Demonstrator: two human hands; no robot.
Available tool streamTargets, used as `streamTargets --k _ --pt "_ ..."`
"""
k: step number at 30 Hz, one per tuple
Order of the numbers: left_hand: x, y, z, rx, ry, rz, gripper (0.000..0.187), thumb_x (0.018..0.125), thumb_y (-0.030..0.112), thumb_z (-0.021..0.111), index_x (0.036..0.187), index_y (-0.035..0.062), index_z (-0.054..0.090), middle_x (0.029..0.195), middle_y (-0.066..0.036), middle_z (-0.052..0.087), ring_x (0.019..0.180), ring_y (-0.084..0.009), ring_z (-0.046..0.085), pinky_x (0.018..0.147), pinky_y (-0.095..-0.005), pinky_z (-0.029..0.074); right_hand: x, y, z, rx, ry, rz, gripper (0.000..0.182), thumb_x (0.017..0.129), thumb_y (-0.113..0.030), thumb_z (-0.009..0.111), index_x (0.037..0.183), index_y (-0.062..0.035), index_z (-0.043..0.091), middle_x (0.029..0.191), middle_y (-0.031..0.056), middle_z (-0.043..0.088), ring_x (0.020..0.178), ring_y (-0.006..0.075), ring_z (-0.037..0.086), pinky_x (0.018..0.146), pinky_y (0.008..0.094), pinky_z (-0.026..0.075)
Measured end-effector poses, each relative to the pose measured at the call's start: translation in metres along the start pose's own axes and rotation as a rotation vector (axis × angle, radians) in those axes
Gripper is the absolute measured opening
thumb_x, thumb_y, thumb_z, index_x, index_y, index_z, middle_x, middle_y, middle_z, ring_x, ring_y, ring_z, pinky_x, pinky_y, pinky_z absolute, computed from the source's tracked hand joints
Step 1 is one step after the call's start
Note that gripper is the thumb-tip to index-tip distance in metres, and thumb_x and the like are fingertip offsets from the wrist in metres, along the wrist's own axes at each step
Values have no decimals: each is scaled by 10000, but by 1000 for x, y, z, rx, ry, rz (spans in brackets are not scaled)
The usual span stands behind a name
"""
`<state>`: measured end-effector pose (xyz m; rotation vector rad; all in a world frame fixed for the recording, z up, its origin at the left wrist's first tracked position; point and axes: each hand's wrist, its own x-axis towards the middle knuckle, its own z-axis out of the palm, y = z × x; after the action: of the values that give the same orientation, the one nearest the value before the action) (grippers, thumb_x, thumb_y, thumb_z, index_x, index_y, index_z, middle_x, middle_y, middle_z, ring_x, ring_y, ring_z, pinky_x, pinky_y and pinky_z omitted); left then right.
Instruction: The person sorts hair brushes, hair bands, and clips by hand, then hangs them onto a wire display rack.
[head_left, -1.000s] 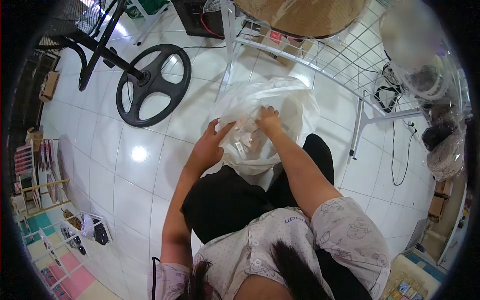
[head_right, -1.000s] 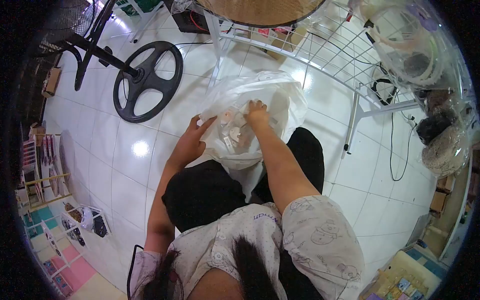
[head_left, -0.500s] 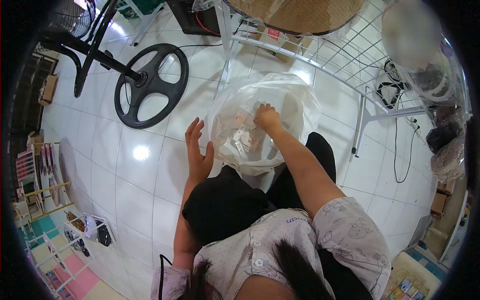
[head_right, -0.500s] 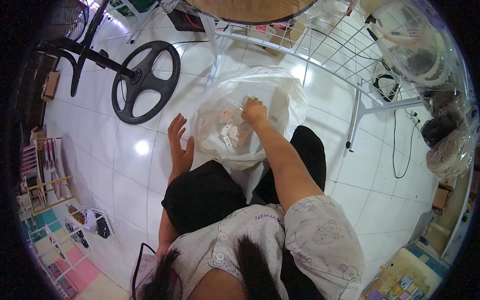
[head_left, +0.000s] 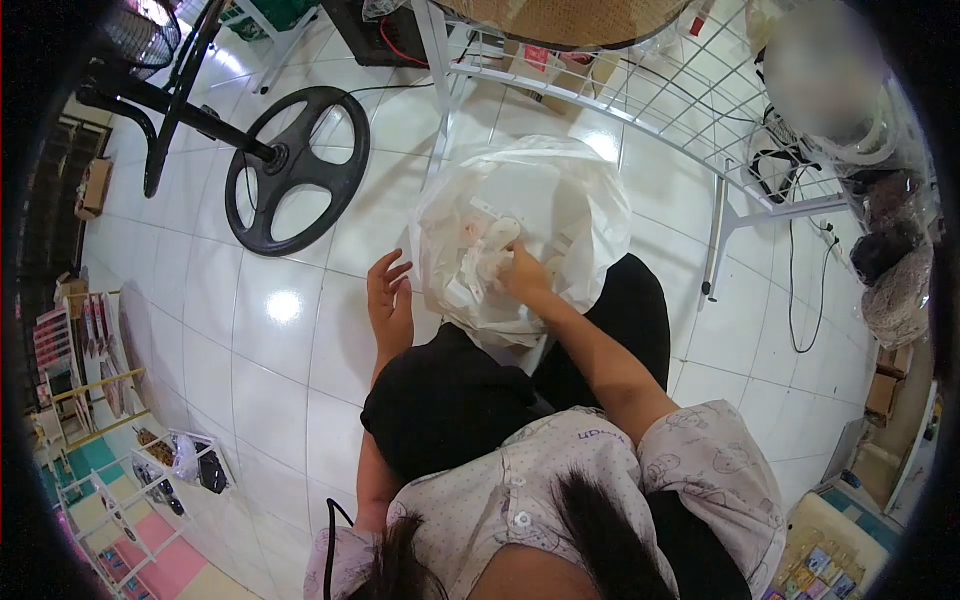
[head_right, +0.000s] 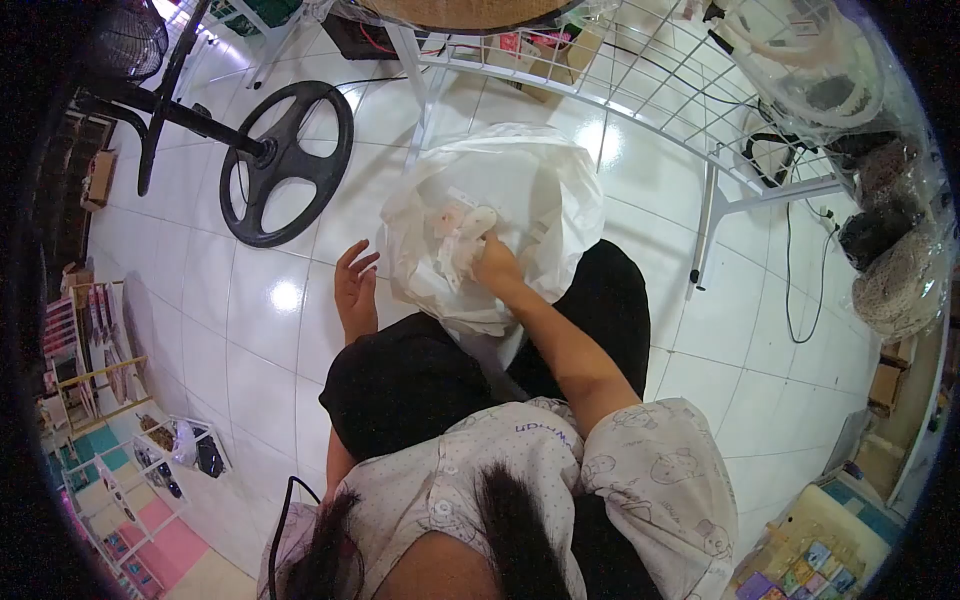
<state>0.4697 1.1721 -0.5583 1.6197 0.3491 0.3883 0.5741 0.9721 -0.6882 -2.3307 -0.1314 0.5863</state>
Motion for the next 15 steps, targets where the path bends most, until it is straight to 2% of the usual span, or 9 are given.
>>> streamTargets --k 3,6,9,12,15 --pt "-3 1 -4 3 11 -8 384 876 -43 440 1251 41 445 1267 -107 503 1061 -202 550 896 -299 417 -11 -7 5 -398 215 -263 384 768 -238 630 1088 -50 530 967 164 586 914 364 581 795 459 470" --pt "-7 -11 -9 -45 33 -15 362 879 -43 441 1233 29 461 1234 -113 531 987 -183 573 866 -280 436 -4 -8 23 -370 161 -244 368 747 -270 621 1047 -70 547 999 150 553 933 333 567 765 479 461" --pt "-10 -13 -14 -28 15 -42 337 880 -41 445 1210 17 482 1196 -116 559 923 -169 584 845 -277 453 -9 -8 18 -650 104 -300 331 749 -262 611 1018 -79 555 1028 142 548 922 303 572 716 469 453" --pt "-8 -7 -17 10 20 -59 313 882 -36 449 1188 7 499 1171 -119 574 891 -165 586 839 -281 461 -8 -10 16 -751 -82 -304 308 759 -253 602 1009 -77 559 1058 142 534 947 293 567 682 445 448" --pt "-6 -8 -18 -12 43 -43 293 886 -26 451 1172 -1 511 1162 -125 577 886 -163 585 836 -283 465 -15 -9 19 -689 -59 -333 322 747 -151 606 1061 -97 552 1049 115 531 1012 285 532 843 464 394"
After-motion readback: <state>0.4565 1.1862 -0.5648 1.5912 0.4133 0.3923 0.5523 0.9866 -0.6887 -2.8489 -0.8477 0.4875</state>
